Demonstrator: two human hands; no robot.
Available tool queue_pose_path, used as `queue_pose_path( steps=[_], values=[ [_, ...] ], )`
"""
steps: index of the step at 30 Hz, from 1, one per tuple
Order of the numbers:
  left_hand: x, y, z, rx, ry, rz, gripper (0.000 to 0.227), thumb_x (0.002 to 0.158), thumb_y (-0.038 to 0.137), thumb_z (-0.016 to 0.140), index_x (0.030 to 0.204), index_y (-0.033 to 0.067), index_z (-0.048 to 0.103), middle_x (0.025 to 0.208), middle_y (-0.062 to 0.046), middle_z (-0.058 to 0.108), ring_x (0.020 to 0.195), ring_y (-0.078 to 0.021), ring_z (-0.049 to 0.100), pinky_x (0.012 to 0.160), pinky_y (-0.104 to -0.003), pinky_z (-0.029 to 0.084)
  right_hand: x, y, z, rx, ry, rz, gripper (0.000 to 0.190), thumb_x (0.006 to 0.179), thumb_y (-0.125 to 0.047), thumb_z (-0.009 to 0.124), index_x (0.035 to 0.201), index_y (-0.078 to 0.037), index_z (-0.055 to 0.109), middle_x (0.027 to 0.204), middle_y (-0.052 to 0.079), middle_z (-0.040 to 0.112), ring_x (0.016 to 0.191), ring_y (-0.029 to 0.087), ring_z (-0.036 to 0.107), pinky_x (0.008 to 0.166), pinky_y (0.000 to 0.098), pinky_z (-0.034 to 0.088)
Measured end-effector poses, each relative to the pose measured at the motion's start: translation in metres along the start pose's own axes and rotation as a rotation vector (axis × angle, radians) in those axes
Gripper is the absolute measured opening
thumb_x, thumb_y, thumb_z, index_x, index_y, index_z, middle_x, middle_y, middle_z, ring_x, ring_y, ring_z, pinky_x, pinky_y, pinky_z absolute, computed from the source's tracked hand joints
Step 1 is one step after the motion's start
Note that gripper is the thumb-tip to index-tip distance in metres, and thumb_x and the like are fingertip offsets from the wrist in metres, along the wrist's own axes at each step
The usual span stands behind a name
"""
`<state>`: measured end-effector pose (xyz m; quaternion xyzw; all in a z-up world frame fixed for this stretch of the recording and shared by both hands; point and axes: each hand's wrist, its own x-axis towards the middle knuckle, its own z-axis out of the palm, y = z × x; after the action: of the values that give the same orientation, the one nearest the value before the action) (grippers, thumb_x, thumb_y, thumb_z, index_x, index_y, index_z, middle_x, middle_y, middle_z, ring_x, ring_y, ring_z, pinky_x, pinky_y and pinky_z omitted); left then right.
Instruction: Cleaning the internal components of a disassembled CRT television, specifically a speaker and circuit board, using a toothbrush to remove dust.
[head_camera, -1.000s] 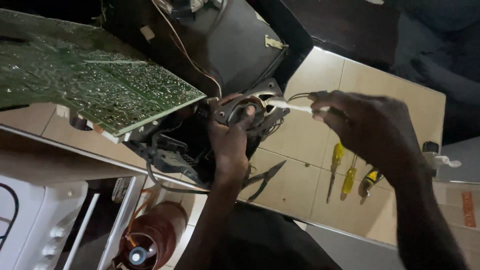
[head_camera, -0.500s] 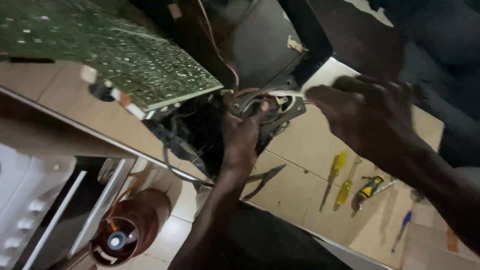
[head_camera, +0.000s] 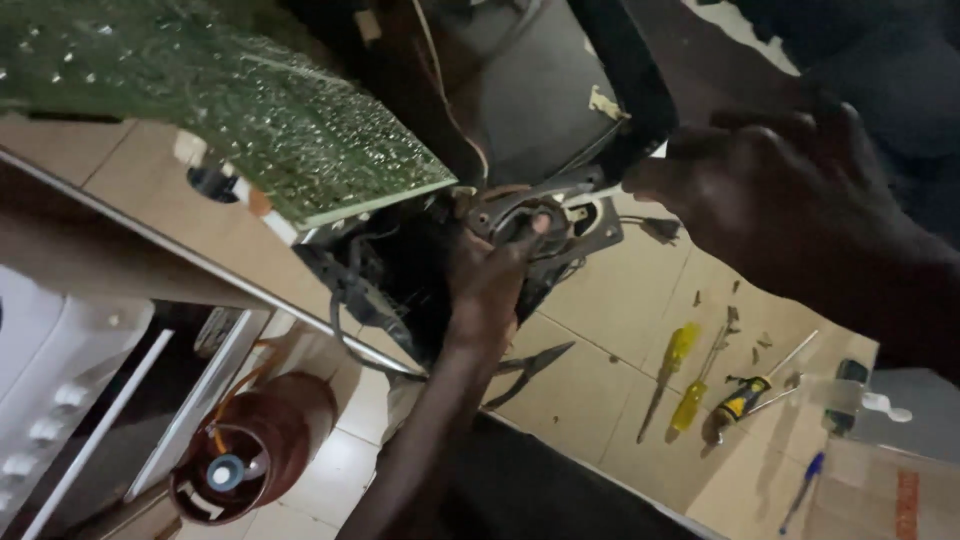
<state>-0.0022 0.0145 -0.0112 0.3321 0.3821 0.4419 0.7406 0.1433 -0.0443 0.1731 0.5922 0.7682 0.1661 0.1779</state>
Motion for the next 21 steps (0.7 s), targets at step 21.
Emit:
queue_pose_path(
  steps=[21],
  values=[
    [-0.008,0.006,0.001,-0.032,-0.065,0.055,0.055,0.073,0.021,0.079,0.126,0.0127,0.066,0.134,-0.013,0.062,0.12,-0.0233,0.065,0.097,-0.036,0.059,-0.001,0.003,-0.006,0.015,0.053,-0.031,0.018,0.098,-0.023,0.07,0.113,-0.031,0.075,0.092,-0.005,0.077,0.076,0.016,0.073,0.064,0.0354,0.056]
  ],
)
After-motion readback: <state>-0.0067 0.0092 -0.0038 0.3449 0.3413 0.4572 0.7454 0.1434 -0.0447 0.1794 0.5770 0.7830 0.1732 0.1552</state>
